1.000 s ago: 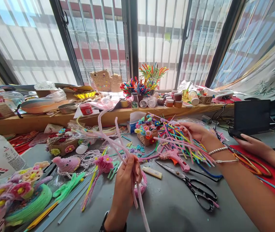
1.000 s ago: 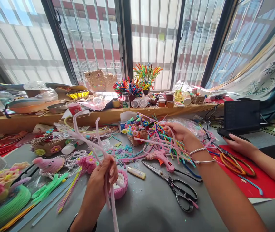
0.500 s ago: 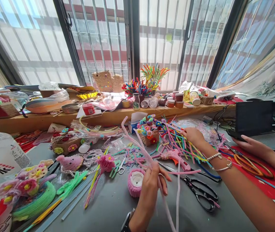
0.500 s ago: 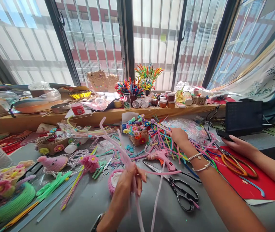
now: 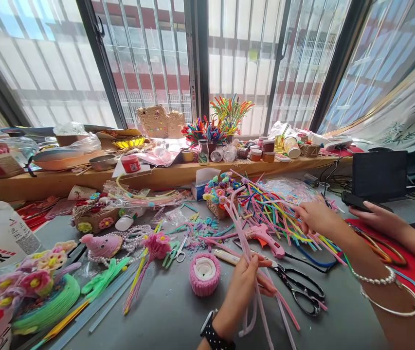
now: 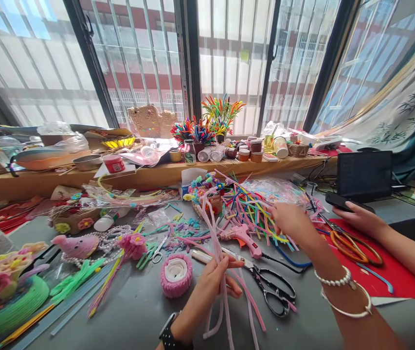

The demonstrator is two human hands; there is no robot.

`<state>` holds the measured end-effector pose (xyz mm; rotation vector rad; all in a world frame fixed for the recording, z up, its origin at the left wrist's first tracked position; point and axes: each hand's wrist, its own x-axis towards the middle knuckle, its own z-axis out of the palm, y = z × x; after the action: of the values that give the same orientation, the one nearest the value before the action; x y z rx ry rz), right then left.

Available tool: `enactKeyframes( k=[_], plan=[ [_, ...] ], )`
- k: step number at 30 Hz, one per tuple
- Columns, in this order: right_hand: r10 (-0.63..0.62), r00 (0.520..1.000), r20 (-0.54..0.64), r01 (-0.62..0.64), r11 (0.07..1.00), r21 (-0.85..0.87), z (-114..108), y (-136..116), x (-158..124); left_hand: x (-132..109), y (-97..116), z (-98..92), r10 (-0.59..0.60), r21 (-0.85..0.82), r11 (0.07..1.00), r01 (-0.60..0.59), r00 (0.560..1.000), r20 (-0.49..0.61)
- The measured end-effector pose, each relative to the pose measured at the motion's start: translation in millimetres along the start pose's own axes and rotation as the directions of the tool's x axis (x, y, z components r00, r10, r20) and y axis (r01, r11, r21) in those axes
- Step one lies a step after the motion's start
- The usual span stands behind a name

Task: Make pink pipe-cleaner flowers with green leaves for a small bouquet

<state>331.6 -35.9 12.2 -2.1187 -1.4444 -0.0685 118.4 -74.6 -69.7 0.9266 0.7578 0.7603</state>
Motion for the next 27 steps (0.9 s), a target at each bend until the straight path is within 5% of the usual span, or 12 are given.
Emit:
enactKeyframes(
  k=[1,2,7,9,13,17,20,23,27],
  plan=[
    [-0.059,0.963,0.262,0.012,0.984,0.179,3,1,-10,2,-5,-0.4,-0.026,0.002,1.000,0.026,1.000,-0.004],
    [-0.107,0.919,0.379,-0.024,0.946,0.324,7,3,-20,4,-8,-0.7,-0.052,0.014,0.999,0.052,0.999,-0.014],
    [-0.072,0.955,0.289,-0.136,0.756,0.640,26,5,-66,2,-7,2.0,-0.048,0.034,0.998,0.049,0.999,-0.006],
    [-0.080,0.965,0.250,-0.108,0.748,0.655,30,0,-87,0,-2,4.5,0.015,0.021,1.000,-0.015,1.000,-0.011],
    [-0.229,0.960,0.159,0.148,0.902,0.407,34,-18,-127,-3,6,8.6,0.123,0.016,0.992,-0.122,0.990,-0.071],
    [-0.470,0.848,0.243,0.399,0.870,0.289,38,-28,-143,-6,8,8.4,0.209,-0.023,0.977,-0.210,0.977,-0.036],
    [-0.463,0.869,0.173,0.431,0.881,0.194,44,-23,-143,-9,12,4.6,0.282,-0.073,0.955,-0.287,0.957,-0.068],
    [-0.442,0.896,0.046,0.444,0.893,-0.073,54,-14,-144,-17,24,-0.8,0.331,-0.110,0.932,-0.344,0.935,-0.124],
    [-0.495,0.861,0.114,0.505,0.810,-0.296,72,-8,-152,-38,45,-7.9,0.328,-0.133,0.928,-0.347,0.933,-0.146]
  ],
)
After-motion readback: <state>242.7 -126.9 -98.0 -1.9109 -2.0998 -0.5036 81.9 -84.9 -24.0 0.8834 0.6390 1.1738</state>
